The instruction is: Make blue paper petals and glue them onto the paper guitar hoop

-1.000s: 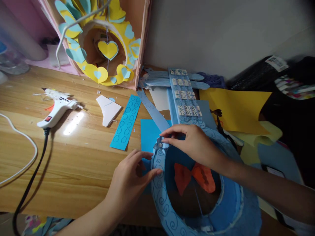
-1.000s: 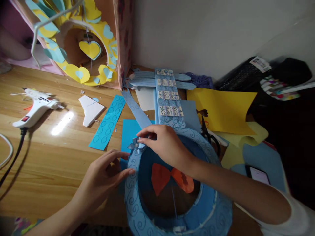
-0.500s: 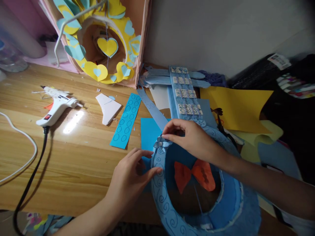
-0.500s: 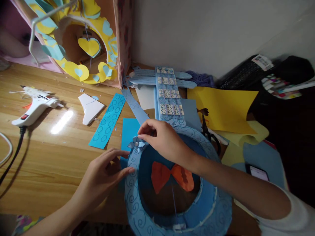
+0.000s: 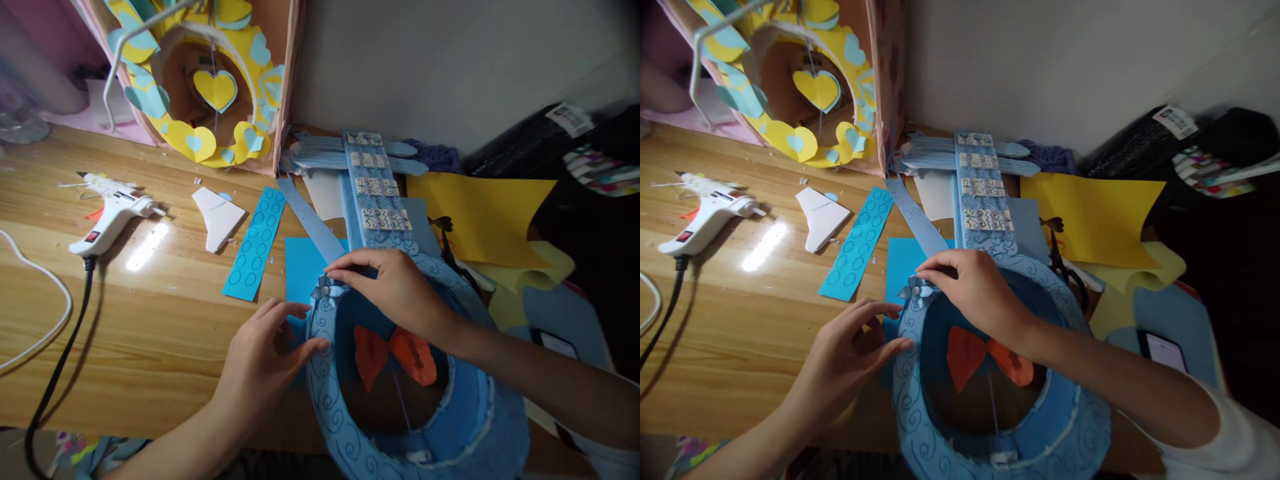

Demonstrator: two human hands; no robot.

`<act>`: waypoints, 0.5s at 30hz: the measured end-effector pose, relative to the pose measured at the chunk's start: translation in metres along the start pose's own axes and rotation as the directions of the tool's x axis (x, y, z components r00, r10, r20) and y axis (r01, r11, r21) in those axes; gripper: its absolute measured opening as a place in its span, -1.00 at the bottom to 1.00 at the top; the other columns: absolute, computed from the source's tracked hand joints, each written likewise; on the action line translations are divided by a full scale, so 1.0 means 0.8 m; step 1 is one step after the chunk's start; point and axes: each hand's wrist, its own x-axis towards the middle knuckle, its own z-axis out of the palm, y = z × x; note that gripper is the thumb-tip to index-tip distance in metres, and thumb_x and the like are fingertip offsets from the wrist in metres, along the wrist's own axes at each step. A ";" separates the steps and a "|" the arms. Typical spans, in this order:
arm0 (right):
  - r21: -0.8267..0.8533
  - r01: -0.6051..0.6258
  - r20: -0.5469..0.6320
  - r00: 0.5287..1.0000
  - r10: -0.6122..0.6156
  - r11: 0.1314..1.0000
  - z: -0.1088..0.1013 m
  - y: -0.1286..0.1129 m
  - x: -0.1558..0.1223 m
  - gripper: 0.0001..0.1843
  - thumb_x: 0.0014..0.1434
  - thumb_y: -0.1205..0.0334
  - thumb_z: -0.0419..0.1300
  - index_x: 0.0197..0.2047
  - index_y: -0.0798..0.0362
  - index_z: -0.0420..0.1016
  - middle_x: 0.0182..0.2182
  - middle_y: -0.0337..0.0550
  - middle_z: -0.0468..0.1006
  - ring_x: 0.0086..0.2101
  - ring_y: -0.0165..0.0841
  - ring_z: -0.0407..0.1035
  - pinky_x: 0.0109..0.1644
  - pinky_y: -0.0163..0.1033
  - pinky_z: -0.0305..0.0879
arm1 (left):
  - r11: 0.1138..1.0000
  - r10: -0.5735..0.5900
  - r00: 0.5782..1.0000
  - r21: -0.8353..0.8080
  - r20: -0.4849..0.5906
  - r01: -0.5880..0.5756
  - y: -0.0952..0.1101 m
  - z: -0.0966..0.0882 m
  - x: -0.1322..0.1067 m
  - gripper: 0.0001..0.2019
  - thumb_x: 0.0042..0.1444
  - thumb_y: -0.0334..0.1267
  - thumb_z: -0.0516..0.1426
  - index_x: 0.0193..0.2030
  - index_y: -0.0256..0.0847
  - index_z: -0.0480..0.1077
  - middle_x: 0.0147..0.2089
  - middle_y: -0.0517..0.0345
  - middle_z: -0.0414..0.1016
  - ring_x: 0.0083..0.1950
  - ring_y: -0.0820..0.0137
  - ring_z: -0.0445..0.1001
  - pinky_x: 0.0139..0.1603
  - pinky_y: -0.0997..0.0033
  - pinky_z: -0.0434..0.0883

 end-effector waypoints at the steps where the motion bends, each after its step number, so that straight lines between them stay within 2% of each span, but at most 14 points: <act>1: 0.004 -0.008 0.006 1.000 0.008 1.000 0.000 0.000 0.000 -0.90 0.14 0.19 0.21 -0.31 -0.05 0.57 -0.34 -0.27 0.62 -0.27 -0.34 0.48 -0.21 -0.27 0.36 | 1.000 0.001 1.000 0.000 0.002 -0.001 0.000 0.000 0.000 -0.69 0.04 -0.02 0.21 -0.12 -0.09 0.39 -0.33 0.21 0.36 -0.44 0.49 0.28 -0.49 0.52 0.22; 9: 0.027 -0.042 0.061 0.997 0.040 0.999 -0.001 0.000 0.005 -0.92 0.09 0.26 0.25 -0.30 -0.04 0.57 -0.36 -0.25 0.62 -0.29 -0.32 0.47 -0.26 -0.26 0.37 | 1.000 0.023 1.000 -0.001 0.019 -0.022 0.000 -0.001 0.000 -0.69 0.05 -0.03 0.20 -0.11 -0.11 0.41 -0.32 0.19 0.35 -0.43 0.49 0.28 -0.48 0.51 0.22; 15: -0.023 -0.022 0.053 0.998 0.023 0.999 0.000 -0.001 0.003 -0.91 0.10 0.30 0.23 -0.30 -0.04 0.56 -0.32 -0.25 0.59 -0.26 -0.34 0.45 -0.19 -0.26 0.36 | 1.000 0.021 1.000 0.005 0.022 -0.021 -0.002 -0.001 0.001 -0.68 0.04 -0.03 0.21 -0.10 -0.09 0.43 -0.32 0.19 0.36 -0.45 0.50 0.27 -0.49 0.51 0.22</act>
